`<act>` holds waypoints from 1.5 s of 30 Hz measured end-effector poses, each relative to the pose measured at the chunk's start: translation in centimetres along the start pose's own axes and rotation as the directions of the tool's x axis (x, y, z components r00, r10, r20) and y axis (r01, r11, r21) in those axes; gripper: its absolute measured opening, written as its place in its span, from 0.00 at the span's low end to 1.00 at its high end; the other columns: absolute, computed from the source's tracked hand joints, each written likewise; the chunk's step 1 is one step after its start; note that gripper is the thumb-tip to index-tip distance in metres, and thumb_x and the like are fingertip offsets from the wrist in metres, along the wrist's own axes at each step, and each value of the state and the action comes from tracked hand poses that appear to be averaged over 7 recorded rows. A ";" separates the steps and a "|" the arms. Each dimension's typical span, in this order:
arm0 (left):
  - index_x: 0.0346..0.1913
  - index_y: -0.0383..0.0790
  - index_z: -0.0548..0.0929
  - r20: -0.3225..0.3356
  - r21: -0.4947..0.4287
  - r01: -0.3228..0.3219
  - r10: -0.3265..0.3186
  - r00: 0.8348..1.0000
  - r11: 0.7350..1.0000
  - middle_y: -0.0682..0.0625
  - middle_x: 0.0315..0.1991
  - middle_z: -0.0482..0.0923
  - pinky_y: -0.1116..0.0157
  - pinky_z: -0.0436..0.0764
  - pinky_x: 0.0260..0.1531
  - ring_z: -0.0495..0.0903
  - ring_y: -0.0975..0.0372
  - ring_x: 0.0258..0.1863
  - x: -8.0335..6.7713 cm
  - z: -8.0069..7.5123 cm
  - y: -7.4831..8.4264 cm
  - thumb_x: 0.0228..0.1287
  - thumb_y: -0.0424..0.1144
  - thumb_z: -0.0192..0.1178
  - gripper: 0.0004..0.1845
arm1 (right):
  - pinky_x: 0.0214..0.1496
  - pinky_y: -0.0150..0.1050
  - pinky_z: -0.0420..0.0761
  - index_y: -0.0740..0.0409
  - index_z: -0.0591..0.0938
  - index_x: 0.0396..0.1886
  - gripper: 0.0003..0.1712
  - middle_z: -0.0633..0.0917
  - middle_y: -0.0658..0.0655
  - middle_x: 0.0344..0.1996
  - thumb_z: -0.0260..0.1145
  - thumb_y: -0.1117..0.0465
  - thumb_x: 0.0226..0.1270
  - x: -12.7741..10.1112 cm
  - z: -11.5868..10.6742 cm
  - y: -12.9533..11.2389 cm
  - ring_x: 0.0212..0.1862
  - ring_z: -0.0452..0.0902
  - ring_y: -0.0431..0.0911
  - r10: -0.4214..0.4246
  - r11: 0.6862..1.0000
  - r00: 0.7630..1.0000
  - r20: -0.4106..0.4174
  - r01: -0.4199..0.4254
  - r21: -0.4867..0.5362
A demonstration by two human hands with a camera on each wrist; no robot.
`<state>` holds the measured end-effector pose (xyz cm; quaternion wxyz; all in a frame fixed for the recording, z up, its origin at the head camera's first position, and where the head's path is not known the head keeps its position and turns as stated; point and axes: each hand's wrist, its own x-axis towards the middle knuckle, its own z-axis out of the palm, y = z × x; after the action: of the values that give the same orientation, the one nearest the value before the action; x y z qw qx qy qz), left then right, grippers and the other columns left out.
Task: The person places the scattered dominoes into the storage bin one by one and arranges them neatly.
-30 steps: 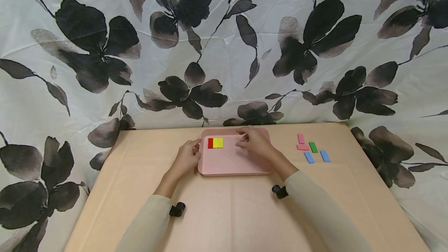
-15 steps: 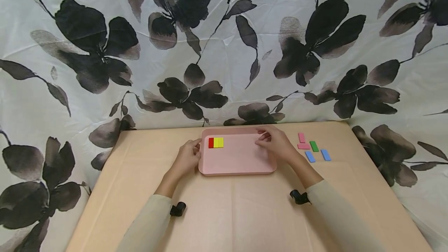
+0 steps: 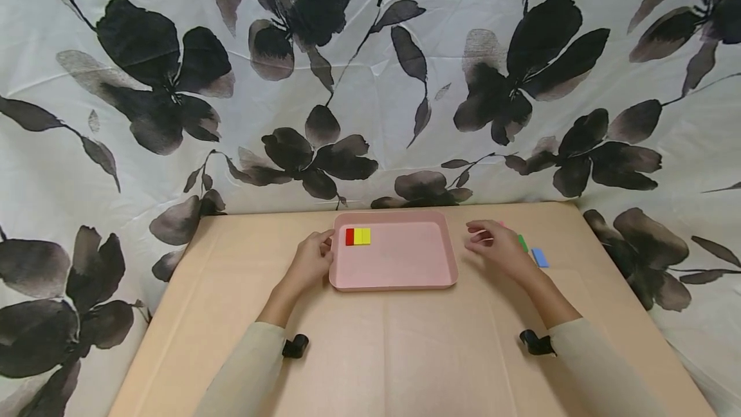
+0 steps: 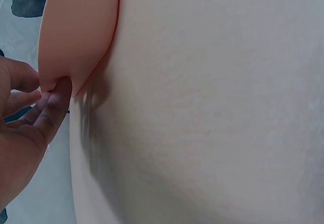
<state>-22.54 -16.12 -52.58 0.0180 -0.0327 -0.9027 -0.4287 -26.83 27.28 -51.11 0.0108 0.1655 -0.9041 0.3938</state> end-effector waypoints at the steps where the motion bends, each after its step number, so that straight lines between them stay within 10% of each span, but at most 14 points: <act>1: 0.70 0.29 0.75 -0.002 -0.001 -0.001 0.001 1.000 1.000 0.39 0.46 0.79 0.62 0.85 0.42 0.82 0.53 0.43 0.0 0.0 0.0 0.63 0.24 0.58 0.30 | 0.56 0.50 0.85 0.67 0.80 0.63 0.28 0.85 0.66 0.54 0.75 0.66 0.63 -0.2 -0.2 0.4 0.49 0.87 0.57 -0.004 1.000 1.000 -0.004 0.004 -0.009; 18: 0.71 0.31 0.75 -0.001 0.010 0.008 -0.008 1.000 1.000 0.40 0.48 0.79 0.63 0.86 0.42 0.82 0.53 0.45 -0.4 0.1 -0.1 0.64 0.24 0.58 0.30 | 0.55 0.51 0.84 0.69 0.83 0.58 0.25 0.88 0.66 0.51 0.76 0.66 0.62 -3.2 -3.3 4.5 0.53 0.82 0.62 -0.003 0.990 0.999 0.033 0.008 -0.137; 29: 0.69 0.29 0.76 -0.016 0.029 -0.035 0.035 0.999 0.999 0.39 0.46 0.80 0.64 0.84 0.40 0.83 0.53 0.44 -1.9 0.4 0.0 0.63 0.23 0.60 0.29 | 0.54 0.60 0.84 0.68 0.80 0.62 0.30 0.81 0.72 0.52 0.76 0.62 0.63 -6.4 -3.5 5.4 0.51 0.81 0.65 0.175 0.962 0.980 0.097 -0.149 -0.230; 45: 0.69 0.29 0.76 -0.018 0.024 -0.047 0.048 0.999 0.999 0.39 0.46 0.80 0.64 0.84 0.40 0.83 0.54 0.43 -2.3 0.4 -0.2 0.63 0.23 0.59 0.29 | 0.45 0.51 0.85 0.73 0.81 0.57 0.28 0.79 0.70 0.47 0.77 0.68 0.58 -7.1 -2.9 6.4 0.43 0.81 0.57 0.074 0.965 0.994 0.085 -0.050 -0.258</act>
<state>-20.28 -16.01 -53.09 0.0368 -0.0498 -0.9065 -0.4177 -22.46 35.50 -54.68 -0.0230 0.1527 -0.9516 0.2658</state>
